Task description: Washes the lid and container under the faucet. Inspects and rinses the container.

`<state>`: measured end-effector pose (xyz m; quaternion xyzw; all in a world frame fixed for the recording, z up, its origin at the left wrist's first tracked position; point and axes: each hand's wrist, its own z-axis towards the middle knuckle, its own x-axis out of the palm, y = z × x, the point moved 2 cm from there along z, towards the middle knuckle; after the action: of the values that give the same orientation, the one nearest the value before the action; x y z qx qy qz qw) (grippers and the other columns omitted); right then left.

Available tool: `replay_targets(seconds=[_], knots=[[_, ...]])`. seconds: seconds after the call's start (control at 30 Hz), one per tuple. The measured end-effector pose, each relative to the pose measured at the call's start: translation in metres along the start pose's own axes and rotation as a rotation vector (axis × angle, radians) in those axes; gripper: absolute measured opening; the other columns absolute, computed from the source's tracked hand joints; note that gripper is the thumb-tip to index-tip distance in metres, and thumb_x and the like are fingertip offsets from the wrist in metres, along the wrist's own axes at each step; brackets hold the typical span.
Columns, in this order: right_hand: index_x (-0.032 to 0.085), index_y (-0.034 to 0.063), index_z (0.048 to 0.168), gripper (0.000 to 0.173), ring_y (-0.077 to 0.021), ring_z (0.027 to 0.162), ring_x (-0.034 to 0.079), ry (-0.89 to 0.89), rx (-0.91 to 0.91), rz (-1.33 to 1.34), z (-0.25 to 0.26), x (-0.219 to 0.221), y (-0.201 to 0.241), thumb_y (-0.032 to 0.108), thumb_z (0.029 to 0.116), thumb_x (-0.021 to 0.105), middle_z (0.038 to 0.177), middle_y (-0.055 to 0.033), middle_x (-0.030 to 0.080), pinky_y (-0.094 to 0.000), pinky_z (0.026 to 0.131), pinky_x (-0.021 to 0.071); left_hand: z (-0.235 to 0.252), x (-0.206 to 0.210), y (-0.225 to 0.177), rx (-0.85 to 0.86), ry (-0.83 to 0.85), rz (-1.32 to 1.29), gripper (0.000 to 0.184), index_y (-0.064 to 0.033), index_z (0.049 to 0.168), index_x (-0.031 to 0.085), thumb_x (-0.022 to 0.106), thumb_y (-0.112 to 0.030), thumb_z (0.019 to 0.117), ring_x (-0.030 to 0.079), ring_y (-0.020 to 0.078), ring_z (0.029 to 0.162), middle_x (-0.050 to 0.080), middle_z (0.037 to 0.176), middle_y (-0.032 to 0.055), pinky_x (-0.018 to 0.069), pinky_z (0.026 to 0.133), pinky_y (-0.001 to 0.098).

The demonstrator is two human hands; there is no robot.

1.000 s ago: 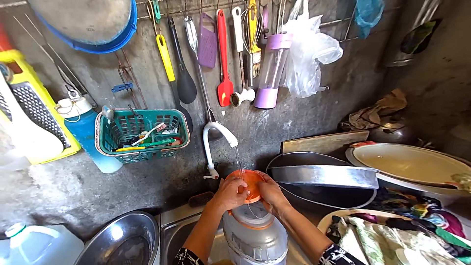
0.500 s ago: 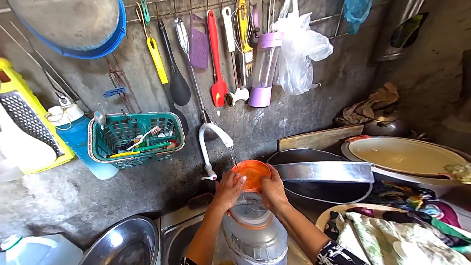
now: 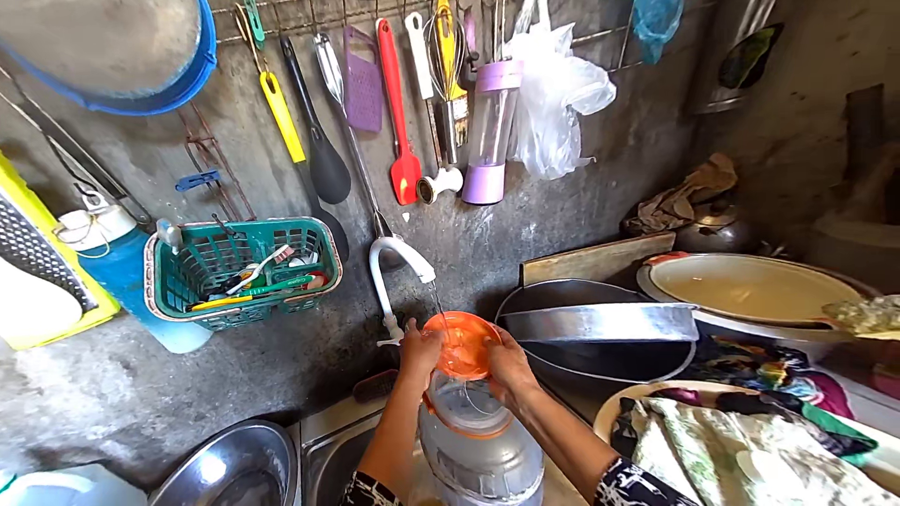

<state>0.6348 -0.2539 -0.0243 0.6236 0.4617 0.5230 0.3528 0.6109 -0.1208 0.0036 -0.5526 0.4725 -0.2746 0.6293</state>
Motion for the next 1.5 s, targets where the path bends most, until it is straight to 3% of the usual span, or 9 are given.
replay_targets(seconds=[0.2,0.4,0.6,0.67,0.8,1.07,1.23,1.4,1.5], knots=[[0.056,-0.0036,0.134,0.032,-0.0326,0.109,0.062,0.091,0.078,-0.363,0.003,0.009,-0.011,0.014,0.1097,0.044,0.122,-0.0256,0.061,-0.0495,0.093,0.0504,-0.025,-0.007,-0.052,0.063,0.081,0.018,0.039,-0.0010,0.140,0.056,0.058,-0.010,0.1024,0.060,0.0366,0.118,0.061,0.132,0.0244,0.0496,0.097,0.0553],[0.032,0.0081,0.159,0.057,-0.0362,0.138,0.048,0.264,0.080,-0.293,-0.008,0.021,0.005,0.041,0.1127,0.031,0.153,-0.0241,0.045,-0.0542,0.111,0.0411,-0.028,0.016,-0.039,0.058,0.046,-0.385,0.042,-0.0018,0.133,0.057,0.040,-0.034,0.1117,0.059,0.0283,0.110,0.062,0.123,0.0195,0.0487,0.095,0.0477],[0.056,0.0166,0.137,0.062,-0.0215,0.105,0.062,0.373,0.098,0.030,-0.028,0.039,0.031,0.057,0.1094,0.018,0.116,-0.0091,0.065,-0.0429,0.087,0.0513,-0.028,0.014,-0.032,0.167,0.061,-0.265,0.057,-0.0090,0.148,0.048,0.021,-0.044,0.1125,0.056,0.0266,0.122,0.056,0.140,0.0158,0.0473,0.100,0.0472],[0.056,0.0192,0.132,0.074,-0.0185,0.096,0.066,0.402,0.150,0.234,-0.026,0.043,0.035,0.070,0.1028,0.011,0.109,-0.0060,0.068,-0.0400,0.078,0.0560,-0.028,0.011,-0.027,0.276,0.035,-0.024,0.052,-0.0110,0.159,0.037,0.028,-0.035,0.1128,0.038,0.0321,0.147,0.036,0.163,0.0152,0.0325,0.118,0.0554],[0.049,0.0204,0.144,0.090,-0.0246,0.115,0.065,0.444,0.259,0.488,-0.021,0.039,0.013,0.084,0.0927,0.011,0.130,-0.0096,0.065,-0.0481,0.091,0.0560,-0.019,0.011,-0.019,0.173,0.048,0.371,0.056,-0.0055,0.162,0.027,0.030,-0.033,0.1127,0.016,0.0392,0.156,0.019,0.168,0.0219,0.0124,0.123,0.0628],[0.057,0.0106,0.122,0.054,-0.0141,0.088,0.069,0.254,0.233,0.550,-0.010,0.035,-0.011,0.054,0.1091,0.027,0.099,-0.0070,0.068,-0.0318,0.073,0.0581,-0.041,0.010,0.017,0.698,0.131,0.701,0.049,0.0012,0.145,0.054,0.037,-0.027,0.1091,0.037,0.0318,0.150,0.050,0.153,0.0187,0.0212,0.126,0.0466],[0.051,0.0125,0.137,0.058,-0.0254,0.101,0.069,0.210,0.310,0.505,-0.001,0.028,-0.008,0.058,0.1064,0.034,0.116,-0.0144,0.067,-0.0441,0.082,0.0592,-0.052,-0.024,0.029,0.747,-0.051,0.785,0.036,-0.0029,0.121,0.072,0.047,-0.024,0.1063,0.043,0.0365,0.146,0.058,0.145,0.0182,0.0280,0.122,0.0571],[0.048,0.0097,0.140,0.056,-0.0276,0.103,0.068,0.259,0.271,0.409,-0.008,0.025,-0.013,0.053,0.1091,0.031,0.117,-0.0174,0.066,-0.0449,0.084,0.0589,-0.034,-0.032,0.023,0.465,0.035,0.921,0.054,-0.0162,0.151,0.053,0.035,-0.045,0.1090,0.018,0.0338,0.157,0.035,0.164,0.0133,0.0026,0.124,0.0651],[0.053,0.0079,0.134,0.052,-0.0222,0.095,0.069,0.262,0.264,0.406,-0.012,0.029,-0.015,0.048,0.1103,0.031,0.109,-0.0143,0.068,-0.0388,0.081,0.0588,-0.036,-0.011,0.011,0.453,0.160,0.896,0.060,-0.0078,0.156,0.042,0.034,-0.044,0.1090,0.016,0.0303,0.158,0.031,0.166,0.0154,0.0010,0.126,0.0584]])
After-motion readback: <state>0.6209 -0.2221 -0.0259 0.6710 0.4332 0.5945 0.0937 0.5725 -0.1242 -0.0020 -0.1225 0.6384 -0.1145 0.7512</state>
